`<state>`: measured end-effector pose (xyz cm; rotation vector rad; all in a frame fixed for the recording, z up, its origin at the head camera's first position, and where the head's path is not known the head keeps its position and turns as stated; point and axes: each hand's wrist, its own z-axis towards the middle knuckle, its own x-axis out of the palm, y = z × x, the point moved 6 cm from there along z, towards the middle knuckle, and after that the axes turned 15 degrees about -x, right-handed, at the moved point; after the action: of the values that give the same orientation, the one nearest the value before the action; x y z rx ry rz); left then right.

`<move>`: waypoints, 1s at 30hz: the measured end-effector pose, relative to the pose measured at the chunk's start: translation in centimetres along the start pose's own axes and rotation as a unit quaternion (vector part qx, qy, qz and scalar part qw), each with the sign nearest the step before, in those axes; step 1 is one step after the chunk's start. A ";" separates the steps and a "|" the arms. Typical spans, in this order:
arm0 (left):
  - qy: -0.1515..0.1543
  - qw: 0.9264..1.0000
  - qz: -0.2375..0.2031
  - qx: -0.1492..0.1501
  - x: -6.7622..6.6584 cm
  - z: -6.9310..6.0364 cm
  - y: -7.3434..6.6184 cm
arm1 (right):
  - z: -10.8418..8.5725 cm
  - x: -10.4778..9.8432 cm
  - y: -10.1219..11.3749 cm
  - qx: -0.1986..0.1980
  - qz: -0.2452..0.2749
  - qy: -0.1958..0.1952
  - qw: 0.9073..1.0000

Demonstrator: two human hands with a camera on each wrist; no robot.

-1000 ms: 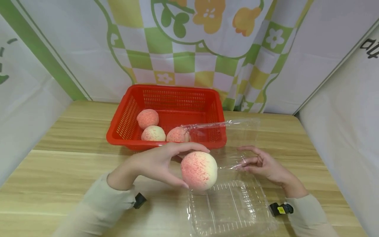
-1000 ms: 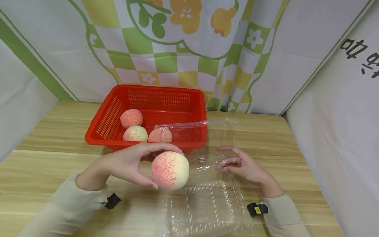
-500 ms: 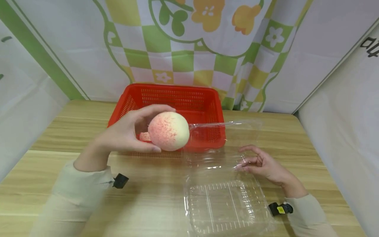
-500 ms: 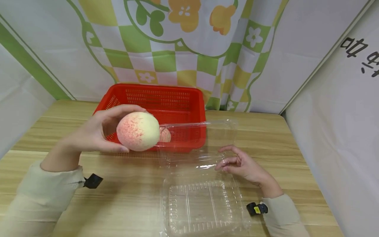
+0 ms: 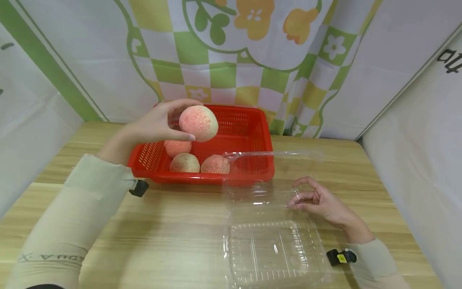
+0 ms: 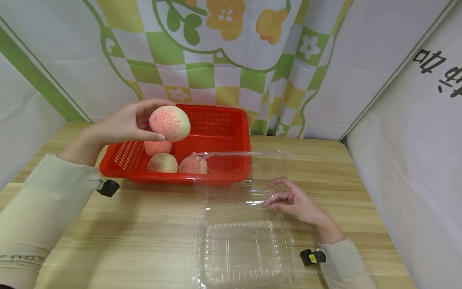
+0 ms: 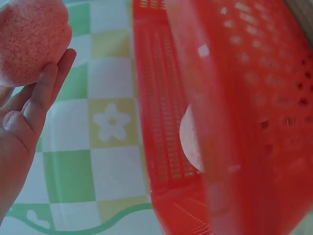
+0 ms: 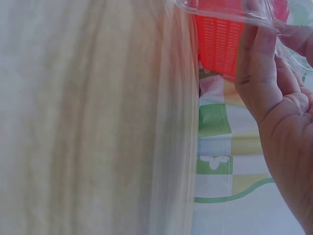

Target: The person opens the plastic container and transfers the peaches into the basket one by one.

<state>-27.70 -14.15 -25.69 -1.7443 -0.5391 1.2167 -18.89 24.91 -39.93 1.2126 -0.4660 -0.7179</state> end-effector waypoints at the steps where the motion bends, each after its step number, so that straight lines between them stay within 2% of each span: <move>1: 0.003 1.000 0.010 -0.009 -0.1 0.4 0.0 | -0.1 0.0 0.0 -0.001 0.000 -0.001 1.000; 3: 0.009 0.999 0.026 -0.024 -0.2 1.2 0.0 | -0.2 0.0 -0.1 -0.002 0.000 -0.002 1.000; 8: 0.023 0.998 0.053 -0.039 -0.2 3.0 0.0 | -0.4 0.1 -0.1 0.000 0.000 -0.009 1.000; 15: 0.034 0.995 0.084 -0.046 0.1 5.4 0.4 | -0.4 0.5 0.1 0.001 0.011 -0.007 1.000; 20: 0.044 0.994 0.086 -0.054 0.4 7.0 1.1 | -0.3 0.6 0.0 0.004 0.003 -0.002 1.000; 23: 0.036 0.992 0.101 -0.061 0.5 7.7 1.6 | -0.1 0.5 0.0 0.005 -0.005 -0.003 1.000; 30: 0.043 0.989 0.119 -0.075 1.4 9.3 2.8 | -0.2 0.3 -0.1 0.009 -0.004 -0.003 1.000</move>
<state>-35.82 -10.42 -29.68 -2.0247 -0.3887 1.2848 -18.53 24.81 -40.09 1.2297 -0.4721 -0.7258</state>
